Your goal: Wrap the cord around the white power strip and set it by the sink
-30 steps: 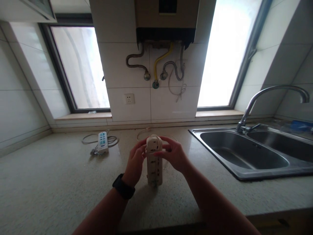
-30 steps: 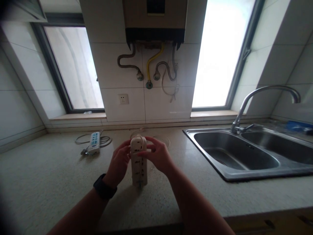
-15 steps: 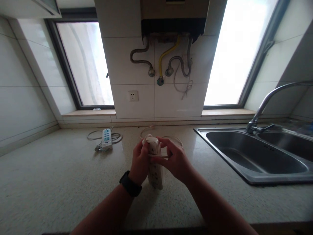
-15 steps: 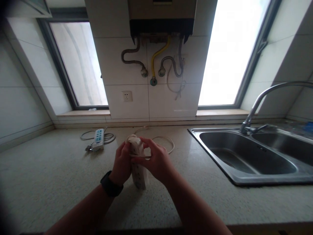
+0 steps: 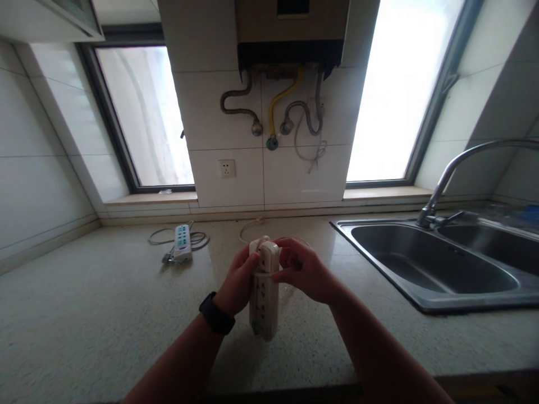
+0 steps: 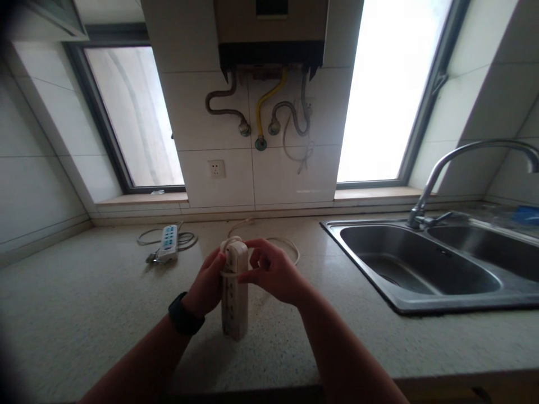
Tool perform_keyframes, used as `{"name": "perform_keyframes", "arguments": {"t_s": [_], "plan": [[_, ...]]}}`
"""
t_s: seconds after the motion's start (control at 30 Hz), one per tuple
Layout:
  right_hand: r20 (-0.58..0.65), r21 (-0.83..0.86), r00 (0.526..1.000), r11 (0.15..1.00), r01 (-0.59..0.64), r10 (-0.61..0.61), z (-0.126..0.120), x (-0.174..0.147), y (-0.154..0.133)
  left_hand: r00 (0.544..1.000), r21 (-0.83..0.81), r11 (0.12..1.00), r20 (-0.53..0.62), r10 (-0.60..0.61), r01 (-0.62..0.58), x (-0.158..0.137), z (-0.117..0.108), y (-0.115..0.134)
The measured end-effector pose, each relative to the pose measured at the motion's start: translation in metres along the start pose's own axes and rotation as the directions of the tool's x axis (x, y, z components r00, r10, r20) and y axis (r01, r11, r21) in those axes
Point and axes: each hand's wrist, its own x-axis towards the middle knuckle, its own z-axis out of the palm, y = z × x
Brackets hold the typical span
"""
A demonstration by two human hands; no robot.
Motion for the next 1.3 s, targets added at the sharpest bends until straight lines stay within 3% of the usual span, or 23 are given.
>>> {"name": "perform_keyframes", "arguments": {"t_s": [0.13,0.23,0.4,0.5,0.63,0.73,0.93,1.07,1.3], "plan": [[-0.066,0.045,0.998,0.999,0.018,-0.015,0.0,0.0,0.004,0.995,-0.004,0.998,0.087,-0.058,0.058,0.001,-0.002,-0.004],[-0.102,0.038,0.994,0.999,0.029,-0.025,0.001,0.0,0.005,0.994,-0.035,0.996,0.069,-0.081,0.083,0.001,-0.001,-0.006],[-0.134,-0.219,0.989,0.975,0.032,-0.062,0.001,-0.003,0.001,0.997,-0.017,0.998,-0.038,-0.065,0.065,0.003,0.002,-0.003],[-0.033,-0.414,0.996,0.908,0.062,-0.083,0.003,-0.006,-0.006,0.994,0.005,0.999,-0.101,-0.035,0.036,0.006,0.002,-0.001],[0.201,-0.602,0.973,0.77,0.212,-0.111,0.013,-0.009,-0.013,0.977,0.018,1.0,-0.213,0.023,-0.019,0.009,0.001,0.002],[0.344,-0.673,0.936,0.676,0.3,-0.073,0.022,-0.011,-0.016,0.959,0.019,1.0,-0.283,0.007,-0.002,0.01,0.0,0.003],[0.483,-0.714,0.873,0.551,0.433,-0.06,0.034,-0.017,-0.018,0.949,0.094,0.995,-0.316,0.016,0.014,0.01,0.0,0.002],[0.516,-0.707,0.853,0.524,0.475,-0.078,0.038,-0.02,-0.019,0.945,0.129,0.991,-0.327,0.004,0.04,0.01,-0.001,0.002],[0.546,-0.66,0.835,0.58,0.477,-0.066,0.033,-0.02,-0.022,0.967,0.146,0.986,-0.25,-0.042,0.08,0.009,-0.002,0.001]]}}
